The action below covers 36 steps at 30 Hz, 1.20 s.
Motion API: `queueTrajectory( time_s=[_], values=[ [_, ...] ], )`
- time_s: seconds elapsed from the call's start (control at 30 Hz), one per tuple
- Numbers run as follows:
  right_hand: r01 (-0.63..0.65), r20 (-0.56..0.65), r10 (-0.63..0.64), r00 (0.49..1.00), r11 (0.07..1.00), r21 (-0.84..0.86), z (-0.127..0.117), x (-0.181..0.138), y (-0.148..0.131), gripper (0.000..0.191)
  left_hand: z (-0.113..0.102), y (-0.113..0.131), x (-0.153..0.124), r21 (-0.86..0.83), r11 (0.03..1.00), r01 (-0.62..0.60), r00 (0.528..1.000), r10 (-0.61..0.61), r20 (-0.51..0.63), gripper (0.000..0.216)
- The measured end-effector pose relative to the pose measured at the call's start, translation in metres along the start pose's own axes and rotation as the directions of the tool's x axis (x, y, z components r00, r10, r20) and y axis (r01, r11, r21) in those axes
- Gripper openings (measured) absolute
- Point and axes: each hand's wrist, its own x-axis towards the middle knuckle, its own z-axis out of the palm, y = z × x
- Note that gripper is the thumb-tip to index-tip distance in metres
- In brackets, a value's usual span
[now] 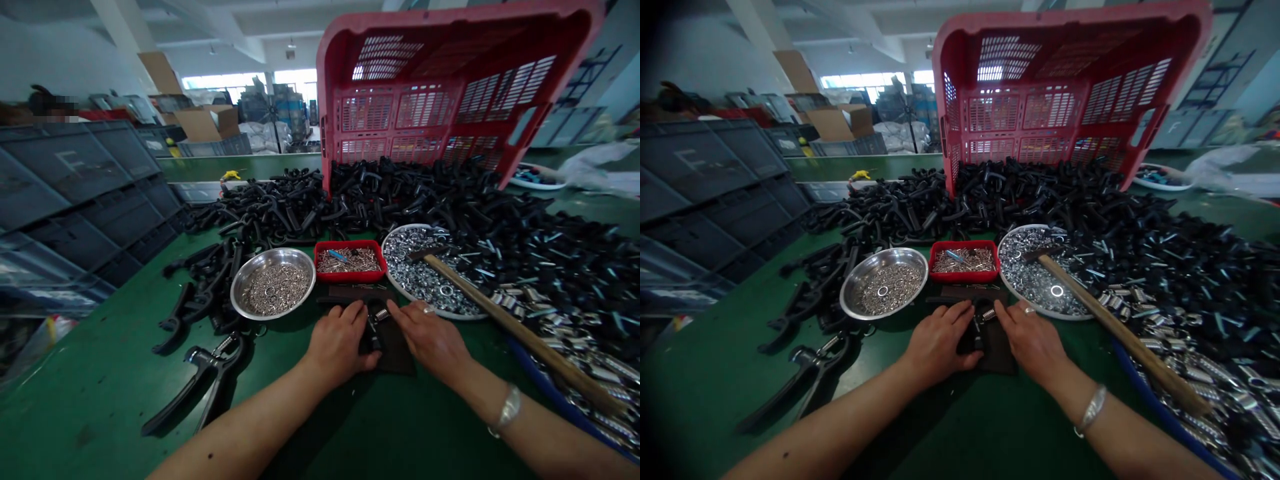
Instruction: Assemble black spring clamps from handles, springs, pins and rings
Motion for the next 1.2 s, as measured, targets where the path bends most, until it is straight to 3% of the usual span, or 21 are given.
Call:
queueTrajectory(
  time_s=[0.13,0.27,0.37,0.47,0.53,0.67,0.77,0.9,0.97,1.03,1.1,1.2],
  values=[
    [0.032,-0.012,-0.032,0.999,0.999,0.042,-0.002,0.001,0.0,0.043,-0.005,0.0,-0.002,-0.023,0.999,0.035,0.999,-0.035,-0.01,0.078],
    [0.002,-0.015,-0.002,1.0,1.0,-0.03,-0.014,0.0,0.01,0.04,-0.018,-0.01,0.015,-0.018,0.998,-0.054,0.998,0.053,-0.019,0.104],
    [-0.172,-0.021,0.172,0.985,0.957,-0.233,-0.029,-0.013,0.039,0.041,-0.02,-0.018,0.033,-0.071,0.978,-0.194,0.972,0.202,0.121,0.111],
    [-0.342,0.049,0.385,0.921,0.864,-0.37,-0.04,-0.029,0.078,0.038,-0.017,-0.022,0.044,-0.132,0.964,-0.229,0.945,0.253,0.206,0.11],
    [-0.371,0.14,0.428,0.893,0.875,-0.311,-0.041,-0.035,0.102,0.033,-0.015,-0.023,0.047,-0.147,0.968,-0.204,0.956,0.229,0.182,0.109],
    [-0.48,0.276,0.449,0.85,0.876,0.051,-0.039,-0.034,0.124,0.027,-0.015,-0.021,0.046,-0.166,0.97,-0.177,0.969,0.201,0.141,0.106],
    [-0.506,0.238,0.454,0.859,0.823,0.257,-0.043,-0.04,0.117,0.028,-0.016,-0.02,0.045,-0.179,0.969,-0.169,0.972,0.194,0.131,0.105],
    [-0.442,0.123,0.436,0.891,0.776,0.45,-0.052,-0.08,0.083,0.044,-0.016,-0.02,0.045,-0.168,0.974,-0.151,0.975,0.175,0.14,0.105],
    [-0.335,-0.042,0.377,0.925,0.865,0.374,-0.053,-0.103,0.063,0.048,-0.015,-0.019,0.045,-0.172,0.974,-0.148,0.973,0.174,0.149,0.104],
    [-0.185,-0.162,0.23,0.96,0.95,0.253,-0.051,-0.12,0.046,0.052,-0.015,-0.02,0.045,-0.181,0.972,-0.148,0.973,0.176,0.15,0.104],
    [-0.084,-0.164,0.118,0.979,0.977,0.196,-0.048,-0.127,0.037,0.056,-0.014,-0.02,0.045,-0.19,0.971,-0.146,0.973,0.175,0.147,0.105],
    [-0.089,-0.116,0.116,0.986,0.973,0.213,-0.045,-0.124,0.036,0.053,-0.014,-0.022,0.046,-0.194,0.968,-0.156,0.973,0.185,0.14,0.103]
  ],
)
